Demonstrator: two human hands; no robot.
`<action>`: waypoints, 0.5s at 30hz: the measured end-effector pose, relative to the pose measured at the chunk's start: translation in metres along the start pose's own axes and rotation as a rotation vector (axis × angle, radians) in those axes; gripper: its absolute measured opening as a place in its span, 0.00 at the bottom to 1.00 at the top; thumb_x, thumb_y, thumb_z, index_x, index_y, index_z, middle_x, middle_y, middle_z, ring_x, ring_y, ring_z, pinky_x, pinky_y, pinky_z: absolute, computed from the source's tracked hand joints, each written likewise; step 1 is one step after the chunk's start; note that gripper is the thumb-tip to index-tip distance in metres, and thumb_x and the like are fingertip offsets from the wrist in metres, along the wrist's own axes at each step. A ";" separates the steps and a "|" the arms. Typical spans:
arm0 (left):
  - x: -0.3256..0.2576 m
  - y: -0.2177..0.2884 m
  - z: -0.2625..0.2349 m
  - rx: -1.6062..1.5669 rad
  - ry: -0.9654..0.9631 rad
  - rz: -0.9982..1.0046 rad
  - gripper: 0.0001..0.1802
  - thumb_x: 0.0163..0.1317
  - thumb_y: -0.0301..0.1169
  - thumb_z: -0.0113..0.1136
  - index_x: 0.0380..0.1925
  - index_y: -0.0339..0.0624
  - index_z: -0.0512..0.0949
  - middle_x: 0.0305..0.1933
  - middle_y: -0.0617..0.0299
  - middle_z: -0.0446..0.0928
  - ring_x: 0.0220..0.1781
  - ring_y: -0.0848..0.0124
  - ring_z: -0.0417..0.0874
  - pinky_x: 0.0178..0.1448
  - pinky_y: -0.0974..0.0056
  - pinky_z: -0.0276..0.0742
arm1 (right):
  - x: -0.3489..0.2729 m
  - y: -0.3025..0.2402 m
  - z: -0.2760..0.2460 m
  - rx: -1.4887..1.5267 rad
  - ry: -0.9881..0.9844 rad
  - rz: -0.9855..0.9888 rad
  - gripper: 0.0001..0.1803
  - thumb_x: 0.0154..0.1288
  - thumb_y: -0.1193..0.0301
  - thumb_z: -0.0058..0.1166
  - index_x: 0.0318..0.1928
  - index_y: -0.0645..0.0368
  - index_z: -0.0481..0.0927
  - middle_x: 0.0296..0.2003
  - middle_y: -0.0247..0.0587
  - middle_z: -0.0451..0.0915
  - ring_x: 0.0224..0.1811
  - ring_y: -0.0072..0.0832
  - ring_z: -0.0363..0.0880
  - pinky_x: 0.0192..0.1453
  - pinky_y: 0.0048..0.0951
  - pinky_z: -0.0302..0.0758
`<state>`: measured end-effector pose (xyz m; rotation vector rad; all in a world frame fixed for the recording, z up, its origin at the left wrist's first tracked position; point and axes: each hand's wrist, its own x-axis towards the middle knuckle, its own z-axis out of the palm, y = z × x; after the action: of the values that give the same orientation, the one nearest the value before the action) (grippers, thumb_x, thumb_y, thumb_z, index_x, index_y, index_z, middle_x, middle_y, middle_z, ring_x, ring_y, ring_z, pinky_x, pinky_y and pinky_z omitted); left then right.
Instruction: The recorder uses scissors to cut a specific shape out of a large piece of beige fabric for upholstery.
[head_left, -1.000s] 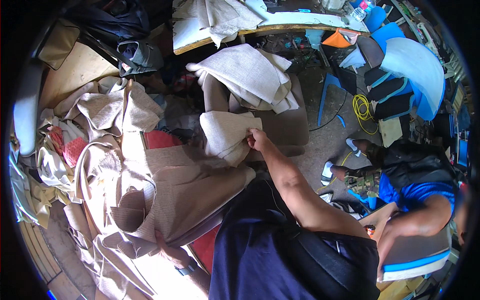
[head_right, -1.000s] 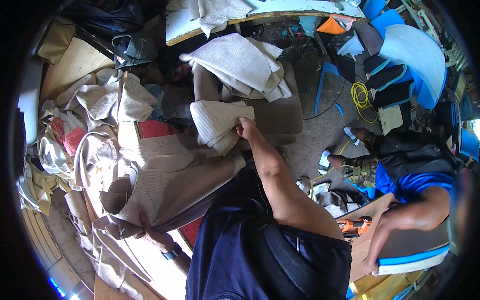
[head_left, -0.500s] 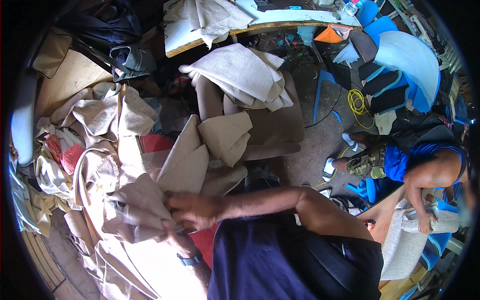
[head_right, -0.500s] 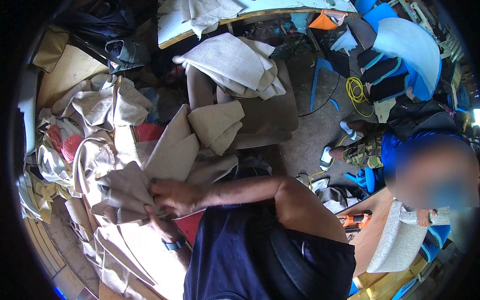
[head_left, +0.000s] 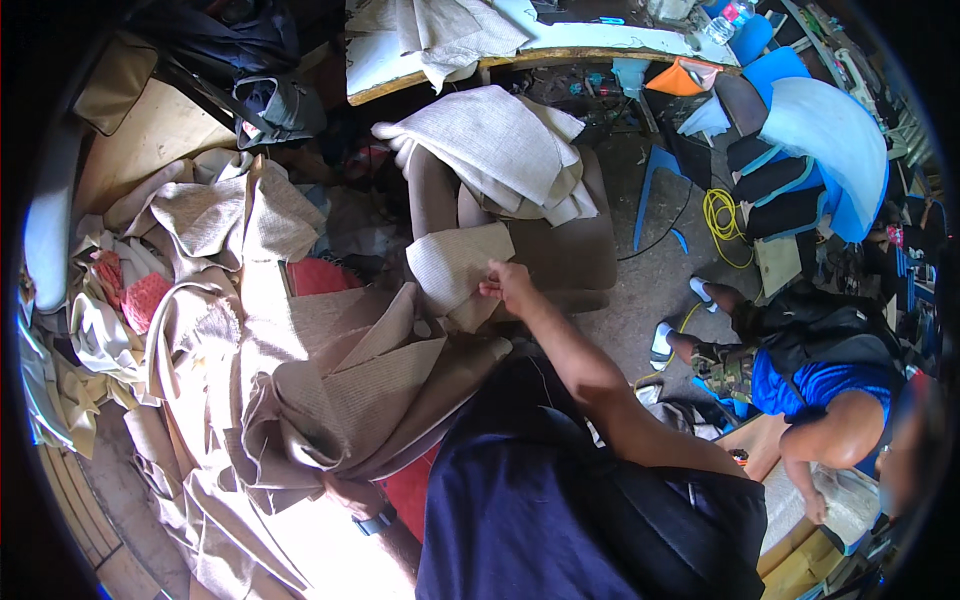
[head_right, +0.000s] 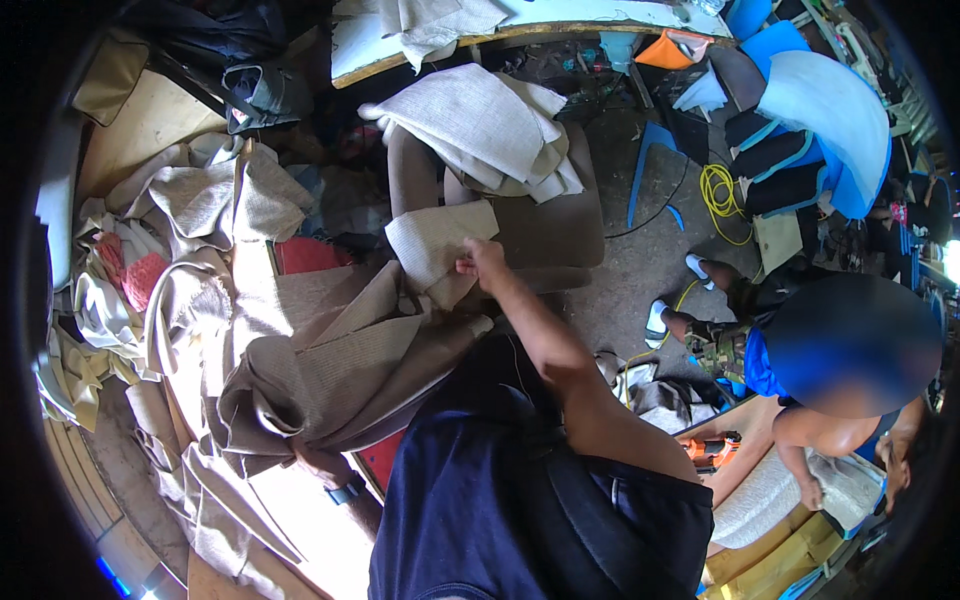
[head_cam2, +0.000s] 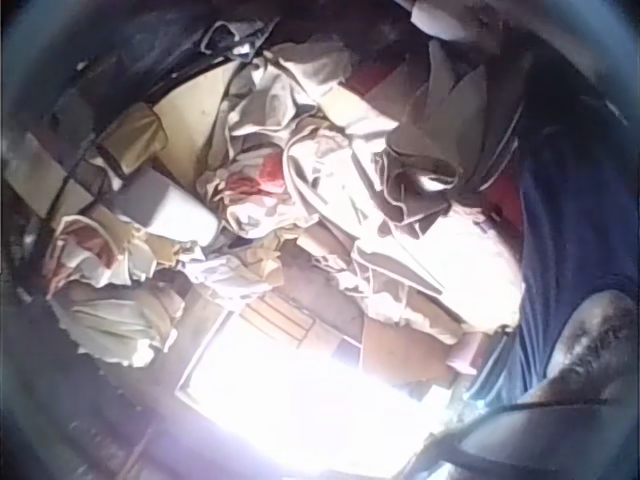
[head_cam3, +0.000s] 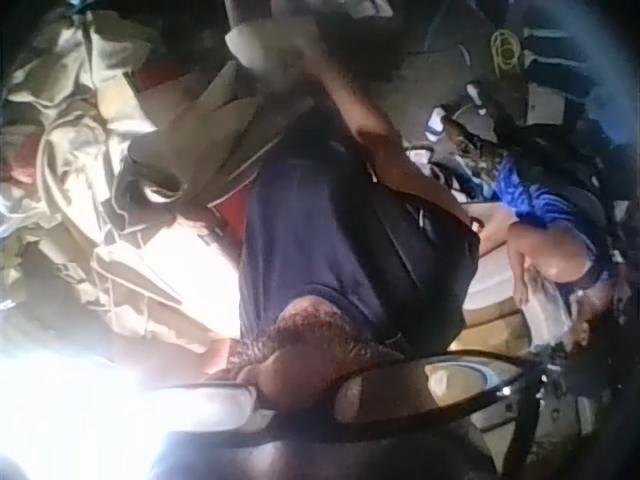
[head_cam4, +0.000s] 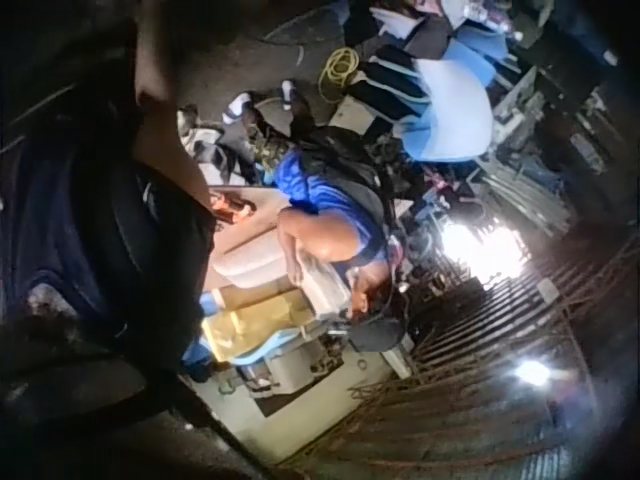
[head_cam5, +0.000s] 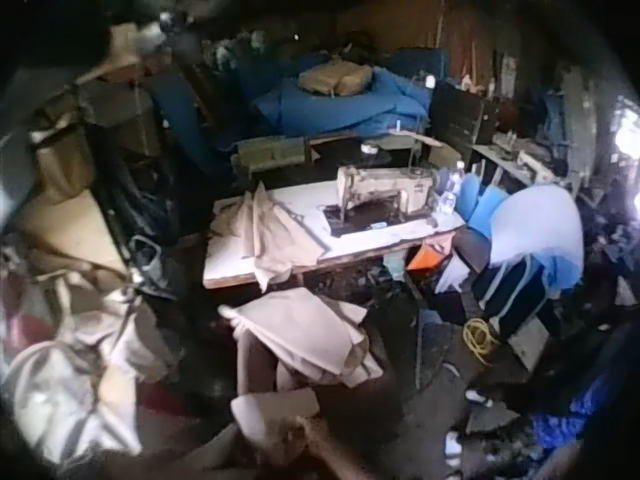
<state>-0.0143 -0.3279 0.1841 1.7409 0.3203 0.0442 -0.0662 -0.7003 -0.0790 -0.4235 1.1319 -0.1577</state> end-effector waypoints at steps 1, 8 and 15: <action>-0.001 0.000 -0.006 0.022 0.016 -0.038 0.35 0.69 0.48 0.46 0.63 0.26 0.68 0.67 0.43 0.67 0.66 0.54 0.70 0.69 0.52 0.66 | 0.022 0.004 -0.007 -0.001 -0.022 0.013 0.11 0.66 0.65 0.59 0.45 0.53 0.75 0.33 0.35 0.78 0.34 0.31 0.81 0.34 0.35 0.81; 0.011 -0.002 -0.016 0.426 -0.117 0.399 0.34 0.68 0.48 0.48 0.64 0.31 0.68 0.66 0.44 0.68 0.67 0.54 0.69 0.71 0.51 0.63 | 0.028 -0.014 0.038 0.163 -0.033 -0.058 0.10 0.64 0.63 0.60 0.35 0.55 0.78 0.20 0.31 0.72 0.22 0.24 0.76 0.23 0.30 0.75; -0.010 0.009 0.040 0.134 -0.213 0.151 0.38 0.71 0.51 0.49 0.68 0.29 0.62 0.68 0.44 0.66 0.67 0.56 0.69 0.69 0.54 0.66 | -0.217 0.021 0.148 -1.199 -0.930 -1.145 0.12 0.57 0.67 0.59 0.38 0.62 0.79 0.35 0.52 0.80 0.37 0.48 0.82 0.38 0.47 0.80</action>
<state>-0.0139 -0.3694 0.1860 1.8809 0.0352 -0.0546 -0.0270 -0.5720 0.1482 -1.9564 -0.1817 -0.2203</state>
